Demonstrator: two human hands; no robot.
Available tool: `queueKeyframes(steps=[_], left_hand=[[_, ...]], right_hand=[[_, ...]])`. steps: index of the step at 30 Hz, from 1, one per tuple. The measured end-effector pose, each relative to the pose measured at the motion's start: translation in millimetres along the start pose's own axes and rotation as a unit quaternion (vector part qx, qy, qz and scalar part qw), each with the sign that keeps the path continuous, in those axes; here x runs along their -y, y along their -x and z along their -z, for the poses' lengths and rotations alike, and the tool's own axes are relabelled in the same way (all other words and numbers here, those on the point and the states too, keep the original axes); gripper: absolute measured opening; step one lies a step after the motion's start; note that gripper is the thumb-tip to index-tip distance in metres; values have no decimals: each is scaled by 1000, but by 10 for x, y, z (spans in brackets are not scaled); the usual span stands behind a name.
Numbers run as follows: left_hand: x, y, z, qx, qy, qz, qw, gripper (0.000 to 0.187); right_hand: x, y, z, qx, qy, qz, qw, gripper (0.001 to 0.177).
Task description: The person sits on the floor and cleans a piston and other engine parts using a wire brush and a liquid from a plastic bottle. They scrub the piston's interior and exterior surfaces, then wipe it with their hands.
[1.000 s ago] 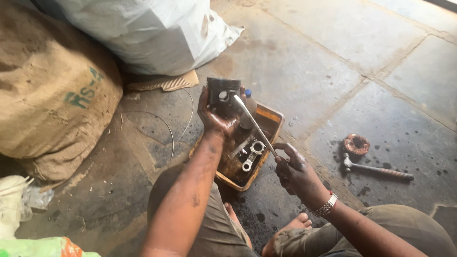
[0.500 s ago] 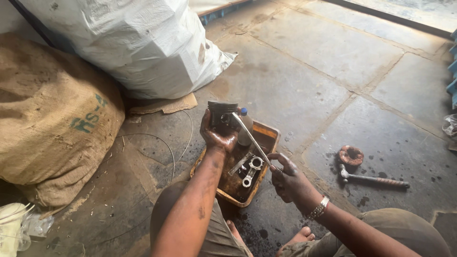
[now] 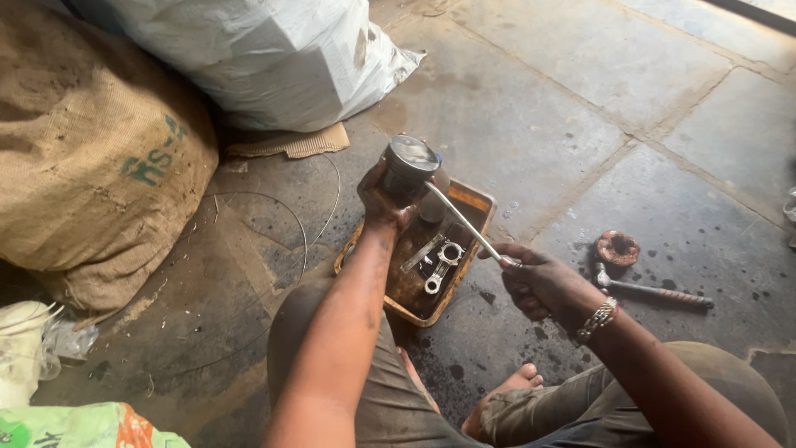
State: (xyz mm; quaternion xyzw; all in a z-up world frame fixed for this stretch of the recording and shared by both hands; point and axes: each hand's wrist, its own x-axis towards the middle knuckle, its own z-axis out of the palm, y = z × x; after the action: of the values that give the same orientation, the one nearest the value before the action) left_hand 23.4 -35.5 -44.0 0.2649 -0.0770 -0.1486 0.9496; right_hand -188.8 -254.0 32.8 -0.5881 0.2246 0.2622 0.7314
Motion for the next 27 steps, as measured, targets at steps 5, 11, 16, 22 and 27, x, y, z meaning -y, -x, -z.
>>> queueKeyframes(steps=[5,11,16,22,27], left_hand=[[134,-27,97,27,5,-54,998,74],[254,23,18,-39,51,-100,993,75],[262,53,-19,-97,72,-92,988,75],[246,34,-13,-169,66,-137,974,69],[119,-2,-104,-327,86,-159,928,63]], right_hand=[[-90,-63,-72,-9,32,16,999,48],[-318,-45,-522,-92,35,27,995,44],[-379,14,-742,-98,27,51,994,44],[-585,-164,-806,-122,33,82,989,41],[-831,-418,-900,-122,-6,156,980,41]])
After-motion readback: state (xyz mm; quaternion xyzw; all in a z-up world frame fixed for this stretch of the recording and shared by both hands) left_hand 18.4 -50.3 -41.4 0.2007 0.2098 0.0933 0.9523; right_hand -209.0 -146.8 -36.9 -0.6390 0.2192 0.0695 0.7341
